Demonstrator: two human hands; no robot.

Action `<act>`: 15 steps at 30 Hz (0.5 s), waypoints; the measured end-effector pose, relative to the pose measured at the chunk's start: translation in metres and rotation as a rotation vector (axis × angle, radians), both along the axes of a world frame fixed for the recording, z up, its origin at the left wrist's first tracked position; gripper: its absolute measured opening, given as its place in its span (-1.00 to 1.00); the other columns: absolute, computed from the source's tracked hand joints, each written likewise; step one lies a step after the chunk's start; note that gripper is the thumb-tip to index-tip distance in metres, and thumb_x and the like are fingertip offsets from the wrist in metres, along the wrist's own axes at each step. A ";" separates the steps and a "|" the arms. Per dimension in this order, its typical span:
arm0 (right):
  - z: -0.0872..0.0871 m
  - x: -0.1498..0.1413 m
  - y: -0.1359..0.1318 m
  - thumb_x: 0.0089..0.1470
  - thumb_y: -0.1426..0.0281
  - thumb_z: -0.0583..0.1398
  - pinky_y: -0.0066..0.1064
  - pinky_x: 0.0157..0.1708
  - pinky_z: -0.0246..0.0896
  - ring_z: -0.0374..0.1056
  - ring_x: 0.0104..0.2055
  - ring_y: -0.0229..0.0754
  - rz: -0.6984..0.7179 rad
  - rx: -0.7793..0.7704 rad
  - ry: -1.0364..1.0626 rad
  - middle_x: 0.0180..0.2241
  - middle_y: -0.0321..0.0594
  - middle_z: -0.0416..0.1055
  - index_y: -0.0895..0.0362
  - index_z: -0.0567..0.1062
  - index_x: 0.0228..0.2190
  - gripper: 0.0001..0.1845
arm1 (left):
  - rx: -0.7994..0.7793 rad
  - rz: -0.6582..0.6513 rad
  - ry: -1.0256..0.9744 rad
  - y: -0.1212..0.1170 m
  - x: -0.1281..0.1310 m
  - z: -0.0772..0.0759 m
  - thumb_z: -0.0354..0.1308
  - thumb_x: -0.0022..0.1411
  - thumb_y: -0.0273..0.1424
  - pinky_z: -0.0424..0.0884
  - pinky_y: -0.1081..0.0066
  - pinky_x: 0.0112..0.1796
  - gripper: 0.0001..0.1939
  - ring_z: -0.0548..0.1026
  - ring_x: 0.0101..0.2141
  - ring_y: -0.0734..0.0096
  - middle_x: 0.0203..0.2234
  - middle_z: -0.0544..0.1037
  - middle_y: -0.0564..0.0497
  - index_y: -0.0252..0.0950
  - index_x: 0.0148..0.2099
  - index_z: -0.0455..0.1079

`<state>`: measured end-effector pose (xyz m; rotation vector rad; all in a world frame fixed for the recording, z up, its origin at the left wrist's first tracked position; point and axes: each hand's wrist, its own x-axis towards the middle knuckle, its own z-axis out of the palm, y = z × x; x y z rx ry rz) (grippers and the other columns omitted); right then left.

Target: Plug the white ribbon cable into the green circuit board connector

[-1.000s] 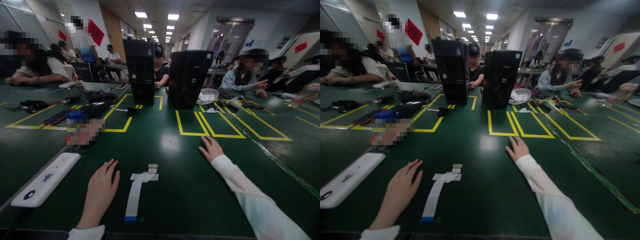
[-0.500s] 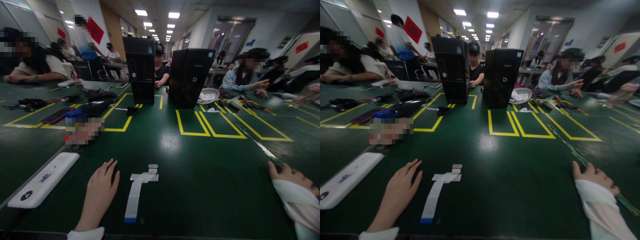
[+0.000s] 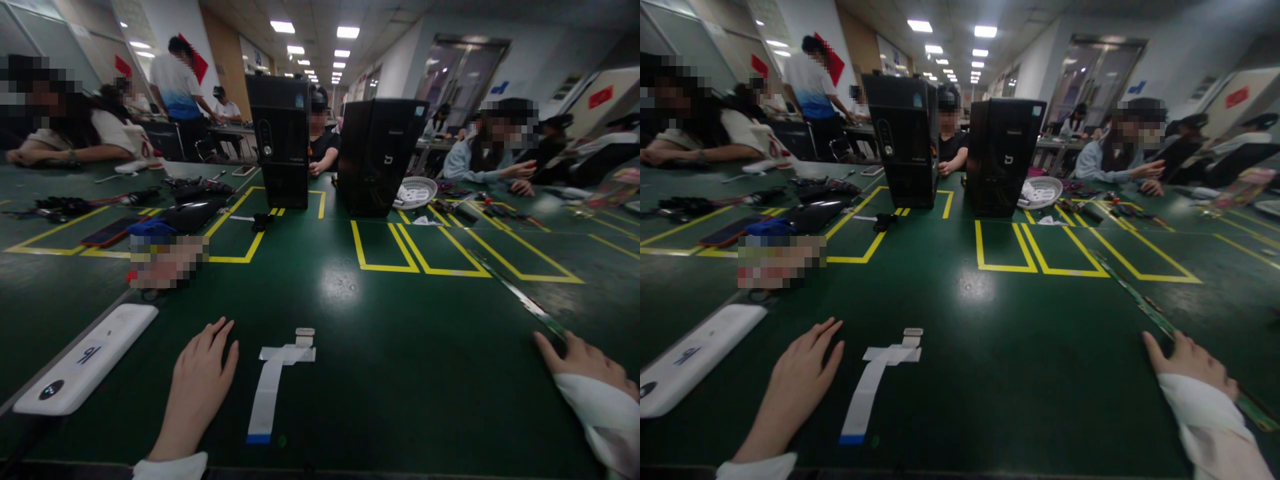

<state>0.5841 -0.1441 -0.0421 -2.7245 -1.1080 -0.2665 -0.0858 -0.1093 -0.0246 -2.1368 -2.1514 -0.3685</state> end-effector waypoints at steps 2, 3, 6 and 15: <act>0.005 -0.012 -0.002 -0.09 -0.27 -0.28 0.18 0.02 -0.07 0.00 0.21 0.43 -0.119 0.008 0.083 0.21 0.32 0.11 0.27 0.23 0.23 0.14 | -0.007 0.002 -0.002 0.000 0.000 0.000 -0.28 0.33 -0.14 0.33 -0.04 0.04 -0.37 0.31 0.14 -0.06 0.16 0.36 -0.26 -0.42 0.20 0.30; 0.006 -0.016 -0.004 -0.07 -0.25 -0.27 0.17 0.06 -0.11 -0.07 0.25 0.40 -0.146 0.027 0.081 0.24 0.27 0.05 0.25 0.23 0.23 0.10 | -0.007 0.001 -0.003 0.000 0.000 0.000 -0.27 0.33 -0.14 0.33 -0.03 0.04 -0.37 0.31 0.15 -0.06 0.16 0.36 -0.26 -0.42 0.21 0.30; 0.005 -0.020 -0.006 -0.06 -0.24 -0.23 0.19 0.08 -0.14 -0.11 0.26 0.40 -0.243 0.063 0.069 0.26 0.28 0.00 0.17 0.24 0.22 0.04 | 0.012 -0.003 -0.002 0.000 -0.001 -0.001 -0.27 0.33 -0.15 0.33 -0.02 0.04 -0.38 0.32 0.14 -0.04 0.15 0.37 -0.25 -0.42 0.20 0.31; -0.005 0.013 -0.006 -0.05 -0.25 -0.18 0.32 0.03 -0.03 0.05 0.17 0.51 -0.203 -0.003 0.080 0.17 0.31 0.16 0.10 0.34 0.16 -0.03 | 0.031 -0.014 0.010 0.001 -0.002 -0.004 -0.28 0.33 -0.16 0.33 0.00 0.04 -0.38 0.31 0.14 -0.04 0.15 0.37 -0.25 -0.42 0.19 0.31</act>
